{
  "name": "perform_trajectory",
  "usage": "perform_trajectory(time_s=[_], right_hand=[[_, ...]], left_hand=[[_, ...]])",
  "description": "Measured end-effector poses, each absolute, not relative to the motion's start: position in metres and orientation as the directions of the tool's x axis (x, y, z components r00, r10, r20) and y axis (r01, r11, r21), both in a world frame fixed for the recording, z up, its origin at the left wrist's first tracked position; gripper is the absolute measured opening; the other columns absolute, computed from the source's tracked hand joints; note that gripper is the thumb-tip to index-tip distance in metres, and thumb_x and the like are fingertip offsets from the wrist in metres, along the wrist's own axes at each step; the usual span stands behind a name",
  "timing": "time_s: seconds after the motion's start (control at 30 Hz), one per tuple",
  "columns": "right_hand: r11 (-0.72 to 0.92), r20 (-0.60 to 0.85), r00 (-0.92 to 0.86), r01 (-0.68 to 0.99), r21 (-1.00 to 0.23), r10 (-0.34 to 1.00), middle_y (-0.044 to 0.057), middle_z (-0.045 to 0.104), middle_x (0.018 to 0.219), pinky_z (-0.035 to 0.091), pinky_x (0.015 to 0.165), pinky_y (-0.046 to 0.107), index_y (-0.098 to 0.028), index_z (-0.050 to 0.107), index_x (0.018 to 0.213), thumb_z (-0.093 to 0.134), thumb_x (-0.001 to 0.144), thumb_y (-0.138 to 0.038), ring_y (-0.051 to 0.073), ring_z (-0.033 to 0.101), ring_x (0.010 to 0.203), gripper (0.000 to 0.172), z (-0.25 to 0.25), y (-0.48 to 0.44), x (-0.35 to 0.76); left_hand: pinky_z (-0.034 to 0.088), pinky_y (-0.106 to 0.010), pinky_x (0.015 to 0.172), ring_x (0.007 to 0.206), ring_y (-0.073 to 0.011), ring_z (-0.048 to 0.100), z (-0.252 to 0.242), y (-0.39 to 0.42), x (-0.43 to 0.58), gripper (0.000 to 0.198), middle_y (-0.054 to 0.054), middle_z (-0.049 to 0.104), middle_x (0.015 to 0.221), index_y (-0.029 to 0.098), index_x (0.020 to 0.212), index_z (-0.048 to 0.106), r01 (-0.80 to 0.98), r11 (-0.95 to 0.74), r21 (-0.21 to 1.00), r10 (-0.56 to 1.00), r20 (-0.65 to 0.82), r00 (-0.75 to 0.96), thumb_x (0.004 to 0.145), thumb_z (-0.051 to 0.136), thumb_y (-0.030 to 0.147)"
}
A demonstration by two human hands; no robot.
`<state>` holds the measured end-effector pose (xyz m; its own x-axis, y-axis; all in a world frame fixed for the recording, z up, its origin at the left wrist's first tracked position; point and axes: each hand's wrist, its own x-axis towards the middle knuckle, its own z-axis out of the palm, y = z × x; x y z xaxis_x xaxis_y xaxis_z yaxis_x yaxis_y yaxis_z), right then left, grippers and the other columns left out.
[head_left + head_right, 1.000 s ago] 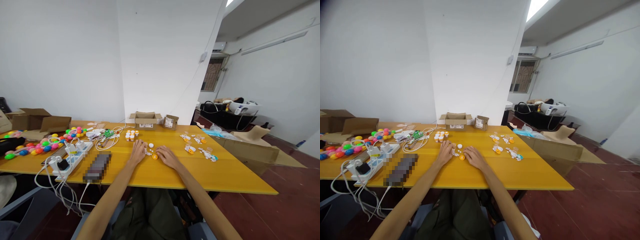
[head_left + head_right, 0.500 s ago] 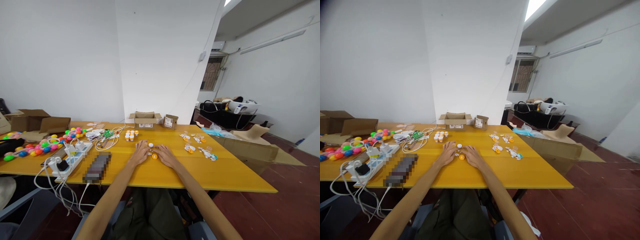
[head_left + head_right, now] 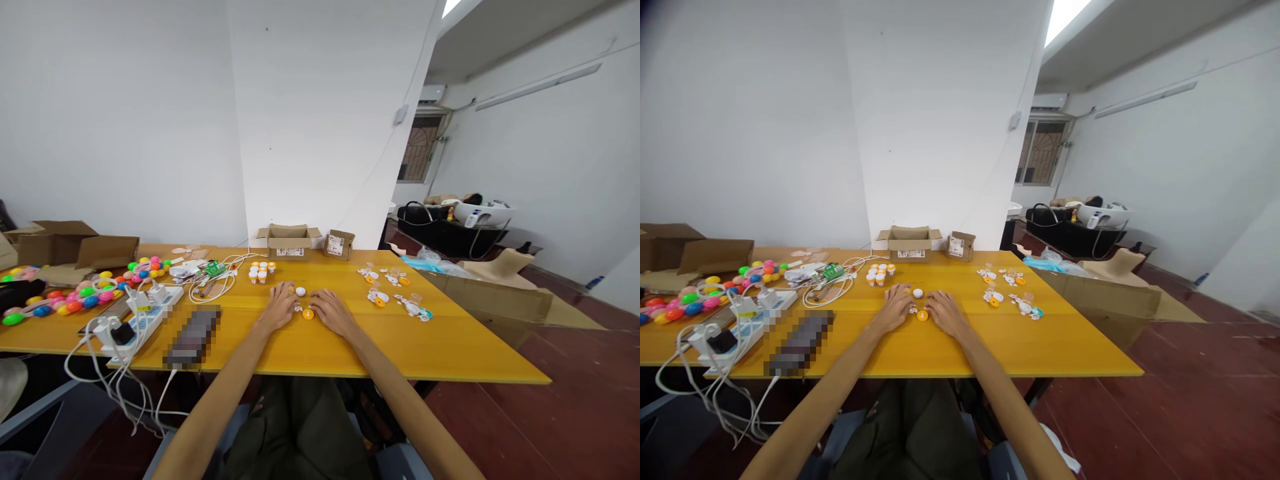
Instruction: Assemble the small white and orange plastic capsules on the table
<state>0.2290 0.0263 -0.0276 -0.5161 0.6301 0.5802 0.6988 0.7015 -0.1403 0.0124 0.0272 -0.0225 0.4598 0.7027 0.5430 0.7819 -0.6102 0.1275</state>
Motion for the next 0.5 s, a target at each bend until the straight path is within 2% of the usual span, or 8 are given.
perform_trajectory(time_s=[0.17,0.5], right_hand=[[0.698,0.577,-0.512,0.701,-0.146,0.636,0.009,0.068,0.112,0.049,0.086,0.039,-0.024,0.07,0.091,0.051,0.096,-0.019,0.024,0.06,0.103,0.02,-0.0288,0.0286,0.2296],[0.688,0.569,-0.499,0.706,-0.171,0.654,0.008,0.068,0.111,0.049,0.087,0.039,-0.024,0.067,0.089,0.053,0.095,-0.017,0.024,0.06,0.103,0.017,-0.0299,0.0304,0.2312]], left_hand=[[0.039,-0.048,0.1,0.128,-0.0295,0.04,-0.02,0.0255,0.0129,0.019,-0.007,0.051,0.138,0.025,0.094,0.067,0.778,-0.615,0.129,0.7,0.544,0.463,0.089,0.053,0.013],[0.04,-0.046,0.098,0.124,-0.028,0.042,-0.0163,0.0233,0.0135,0.019,-0.008,0.055,0.132,0.024,0.094,0.066,0.779,-0.616,0.116,0.695,0.545,0.469,0.089,0.051,0.011]])
